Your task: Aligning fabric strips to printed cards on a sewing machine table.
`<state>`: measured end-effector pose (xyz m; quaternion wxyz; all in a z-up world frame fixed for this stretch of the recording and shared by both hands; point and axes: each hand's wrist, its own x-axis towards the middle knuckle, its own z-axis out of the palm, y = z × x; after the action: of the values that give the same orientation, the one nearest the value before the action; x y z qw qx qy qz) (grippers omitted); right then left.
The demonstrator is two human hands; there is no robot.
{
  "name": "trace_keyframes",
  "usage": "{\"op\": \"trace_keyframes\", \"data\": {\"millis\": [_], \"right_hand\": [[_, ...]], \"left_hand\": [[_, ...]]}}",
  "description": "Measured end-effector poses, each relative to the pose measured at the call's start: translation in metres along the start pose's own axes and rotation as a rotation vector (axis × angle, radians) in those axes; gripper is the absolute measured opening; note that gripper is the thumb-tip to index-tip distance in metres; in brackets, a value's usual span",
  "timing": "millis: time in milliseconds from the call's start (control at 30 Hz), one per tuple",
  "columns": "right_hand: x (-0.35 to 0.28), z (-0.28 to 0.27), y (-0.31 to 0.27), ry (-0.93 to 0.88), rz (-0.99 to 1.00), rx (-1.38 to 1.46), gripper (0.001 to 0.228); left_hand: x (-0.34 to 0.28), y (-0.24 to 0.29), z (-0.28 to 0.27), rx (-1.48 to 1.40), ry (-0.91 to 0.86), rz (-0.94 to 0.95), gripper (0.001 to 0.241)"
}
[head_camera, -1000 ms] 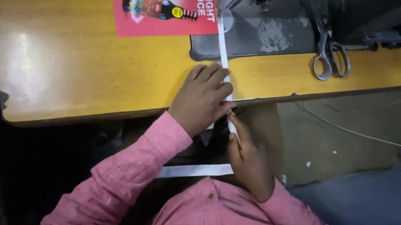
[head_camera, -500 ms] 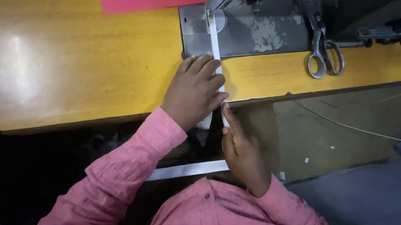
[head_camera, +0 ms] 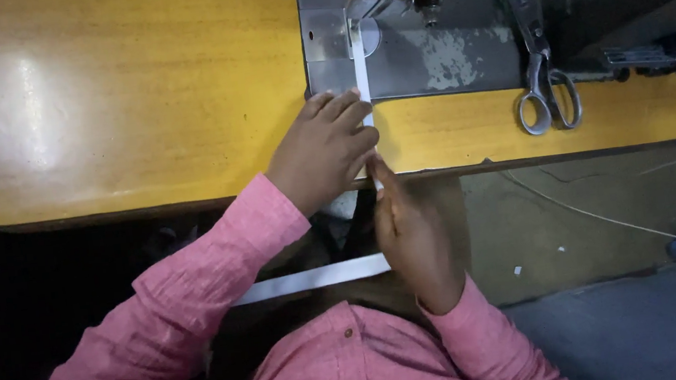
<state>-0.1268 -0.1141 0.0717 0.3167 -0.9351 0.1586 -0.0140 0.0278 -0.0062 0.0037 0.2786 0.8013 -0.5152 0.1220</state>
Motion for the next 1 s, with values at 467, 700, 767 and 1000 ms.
{"op": "trace_keyframes", "data": {"millis": [467,700,767,1000], "right_hand": [[0.078,-0.015,-0.004,-0.132,0.027,-0.206,0.041],[0.112,-0.012,0.004,-0.089,-0.142,-0.168,0.038],[0.117,-0.014,-0.004,-0.088,-0.108,-0.144,0.040],[0.136,-0.012,-0.004,-0.075,-0.091,-0.123,0.048]], "left_hand": [[0.020,-0.033,-0.005,0.154,-0.040,-0.020,0.019],[0.039,-0.051,-0.018,0.134,-0.021,-0.075,0.023],[0.042,-0.054,-0.019,0.152,-0.025,-0.080,0.024],[0.045,-0.064,-0.016,0.203,0.004,-0.102,0.023]]}}
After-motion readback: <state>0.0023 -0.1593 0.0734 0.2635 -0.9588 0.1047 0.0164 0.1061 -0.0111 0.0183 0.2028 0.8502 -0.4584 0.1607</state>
